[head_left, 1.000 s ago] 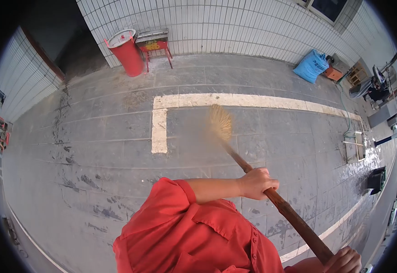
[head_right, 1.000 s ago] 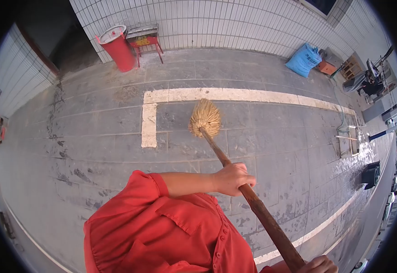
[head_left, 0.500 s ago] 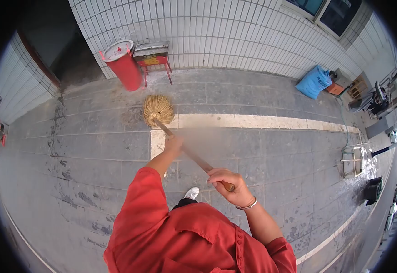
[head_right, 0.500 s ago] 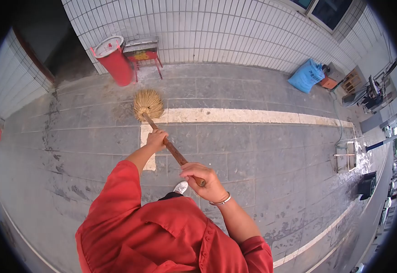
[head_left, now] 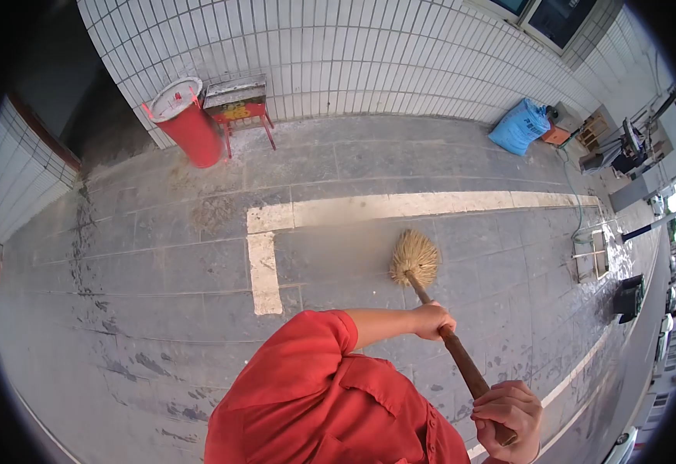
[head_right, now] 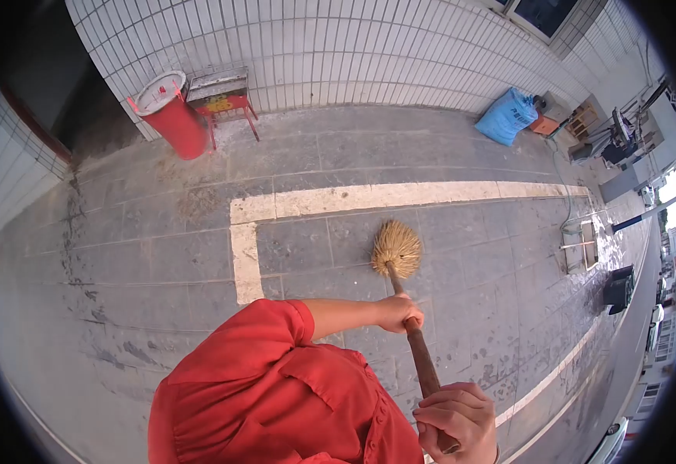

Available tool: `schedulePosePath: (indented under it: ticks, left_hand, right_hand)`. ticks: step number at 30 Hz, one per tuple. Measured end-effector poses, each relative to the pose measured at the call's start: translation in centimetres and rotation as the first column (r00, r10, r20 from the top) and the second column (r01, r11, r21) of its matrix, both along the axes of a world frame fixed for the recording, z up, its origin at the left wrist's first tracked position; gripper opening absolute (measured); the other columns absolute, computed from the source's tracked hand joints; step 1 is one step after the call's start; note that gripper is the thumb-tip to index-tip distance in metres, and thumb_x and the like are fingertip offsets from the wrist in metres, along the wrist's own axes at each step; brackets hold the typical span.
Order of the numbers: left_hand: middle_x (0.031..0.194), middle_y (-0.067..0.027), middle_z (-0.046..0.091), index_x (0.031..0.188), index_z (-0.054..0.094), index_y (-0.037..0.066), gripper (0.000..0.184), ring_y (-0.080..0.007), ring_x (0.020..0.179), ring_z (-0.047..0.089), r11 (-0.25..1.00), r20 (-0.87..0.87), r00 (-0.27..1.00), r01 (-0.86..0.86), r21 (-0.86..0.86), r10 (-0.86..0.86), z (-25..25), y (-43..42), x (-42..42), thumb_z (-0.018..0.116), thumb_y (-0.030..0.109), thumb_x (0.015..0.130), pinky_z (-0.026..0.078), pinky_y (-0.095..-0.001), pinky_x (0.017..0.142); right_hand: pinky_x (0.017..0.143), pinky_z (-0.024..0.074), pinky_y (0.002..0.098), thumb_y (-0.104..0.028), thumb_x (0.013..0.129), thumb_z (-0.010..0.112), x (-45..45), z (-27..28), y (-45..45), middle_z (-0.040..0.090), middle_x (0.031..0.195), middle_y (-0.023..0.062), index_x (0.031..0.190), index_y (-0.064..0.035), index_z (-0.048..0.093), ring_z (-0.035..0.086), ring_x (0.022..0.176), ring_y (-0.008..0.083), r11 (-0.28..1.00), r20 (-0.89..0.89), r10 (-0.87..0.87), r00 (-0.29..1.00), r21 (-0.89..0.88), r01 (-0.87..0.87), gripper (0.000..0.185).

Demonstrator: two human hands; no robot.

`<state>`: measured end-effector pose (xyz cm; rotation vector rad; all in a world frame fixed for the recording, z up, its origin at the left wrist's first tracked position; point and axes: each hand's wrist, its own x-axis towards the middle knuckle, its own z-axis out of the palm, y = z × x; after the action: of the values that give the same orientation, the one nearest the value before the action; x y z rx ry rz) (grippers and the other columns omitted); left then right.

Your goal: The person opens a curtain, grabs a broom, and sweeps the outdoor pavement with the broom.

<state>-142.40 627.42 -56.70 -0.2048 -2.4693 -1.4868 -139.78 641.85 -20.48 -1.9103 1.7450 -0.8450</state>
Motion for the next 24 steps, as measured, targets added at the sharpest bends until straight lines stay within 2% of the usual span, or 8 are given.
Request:
schedulePosePath:
  ticks: [4, 7, 11, 13, 14, 18, 21, 24]
  left_hand:
    - [0.071, 0.0022, 0.062, 0.078, 0.059, 0.016, 0.015, -0.0191, 0.073, 0.061, 0.997, -0.180, 0.982, 0.056, -0.049, -0.064, 6.0, 0.8, 2.1, 0.072, 0.020, 0.072, 0.040, -0.0377, 0.085]
    - [0.071, 0.0017, 0.061, 0.078, 0.058, 0.016, 0.019, -0.0195, 0.072, 0.060, 0.998, -0.232, 0.972, 0.029, -0.049, -0.040, 11.2, 1.0, 5.6, 0.074, 0.023, 0.072, 0.040, -0.0371, 0.086]
    - [0.072, -0.0028, 0.062, 0.085, 0.060, 0.014, 0.018, -0.0222, 0.074, 0.062, 0.985, -0.312, 0.935, -0.152, 0.081, 0.170, 12.9, -1.2, 12.1, 0.072, 0.020, 0.073, 0.044, -0.0384, 0.081]
    - [0.081, -0.0045, 0.063, 0.096, 0.060, 0.012, 0.029, -0.0242, 0.079, 0.063, 0.957, -0.236, 0.928, -0.289, 0.036, 0.289, 11.5, -3.7, 16.1, 0.073, 0.014, 0.070, 0.045, -0.0386, 0.082]
    - [0.082, -0.0050, 0.063, 0.097, 0.060, 0.011, 0.030, -0.0252, 0.079, 0.063, 0.916, -0.128, 0.909, -0.400, -0.006, 0.396, 9.8, -5.2, 18.0, 0.072, 0.012, 0.069, 0.046, -0.0389, 0.080]
    - [0.079, -0.0066, 0.064, 0.095, 0.060, 0.011, 0.030, -0.0288, 0.077, 0.063, 0.705, 0.179, 0.683, -0.697, -0.130, 0.708, 0.2, -10.6, 26.5, 0.067, 0.006, 0.065, 0.047, -0.0419, 0.070]
    - [0.076, -0.0079, 0.065, 0.086, 0.063, 0.009, 0.021, -0.0296, 0.076, 0.063, 0.728, 0.260, 0.680, -0.648, -0.224, 0.686, -5.3, -12.1, 30.1, 0.065, 0.005, 0.066, 0.047, -0.0422, 0.068]
    - [0.076, -0.0084, 0.066, 0.083, 0.065, 0.010, 0.016, -0.0302, 0.076, 0.064, 0.802, 0.355, 0.729, -0.586, -0.117, 0.585, -5.6, -10.6, 28.3, 0.065, 0.006, 0.067, 0.048, -0.0422, 0.068]
  right_hand:
    - [0.057, 0.0521, 0.0364, 0.005, 0.066, 0.069, 0.8, 3.4, 0.1, 0.063, 0.064, 0.0072, 0.078, -0.0036, 0.060, 0.062, 0.056, 0.0243, 0.939, 0.097, 0.296, 0.950, -0.211, -0.271, 0.018]
    - [0.054, 0.0523, 0.0345, -0.001, 0.066, 0.069, 0.4, 5.7, 4.1, 0.062, 0.058, 0.0046, 0.070, -0.0081, 0.055, 0.062, 0.050, 0.0180, 0.865, 0.102, 0.330, 0.938, -0.430, -0.257, 0.016]
    - [0.055, 0.0523, 0.0338, -0.002, 0.070, 0.067, -2.2, 7.1, 1.6, 0.063, 0.059, 0.0042, 0.071, -0.0093, 0.056, 0.061, 0.049, 0.0159, 0.704, 0.295, 0.637, 0.712, -0.599, -0.382, 0.013]
    - [0.056, 0.0526, 0.0365, -0.008, 0.078, 0.064, -3.1, 5.8, 0.6, 0.062, 0.057, 0.0059, 0.074, -0.0060, 0.057, 0.061, 0.049, 0.0187, 0.820, 0.421, 0.518, 0.745, -0.492, -0.291, 0.008]
    - [0.061, 0.0503, 0.0304, -0.009, 0.081, 0.065, -5.4, 2.8, 0.0, 0.063, 0.056, 0.0013, 0.078, -0.0095, 0.057, 0.061, 0.048, 0.0138, 0.800, 0.446, 0.565, 0.694, -0.503, -0.328, 0.009]
    - [0.077, 0.0514, 0.0424, -0.006, 0.085, 0.065, -0.8, -9.3, -6.4, 0.060, 0.056, 0.0051, 0.078, -0.0060, 0.058, 0.062, 0.056, 0.0207, 0.968, 0.747, 0.143, 0.649, -0.243, 0.066, 0.010]
    - [0.090, 0.0464, 0.0490, 0.002, 0.085, 0.059, 1.4, -16.2, -8.5, 0.063, 0.070, 0.0087, 0.084, -0.0020, 0.061, 0.063, 0.069, 0.0226, 0.989, 0.761, 0.119, 0.638, -0.034, -0.144, 0.005]
    - [0.087, 0.0482, 0.0482, 0.001, 0.084, 0.061, -1.2, -14.3, -6.7, 0.062, 0.061, 0.0076, 0.080, -0.0033, 0.061, 0.063, 0.063, 0.0218, 0.998, 0.792, 0.062, 0.607, -0.066, -0.015, 0.006]
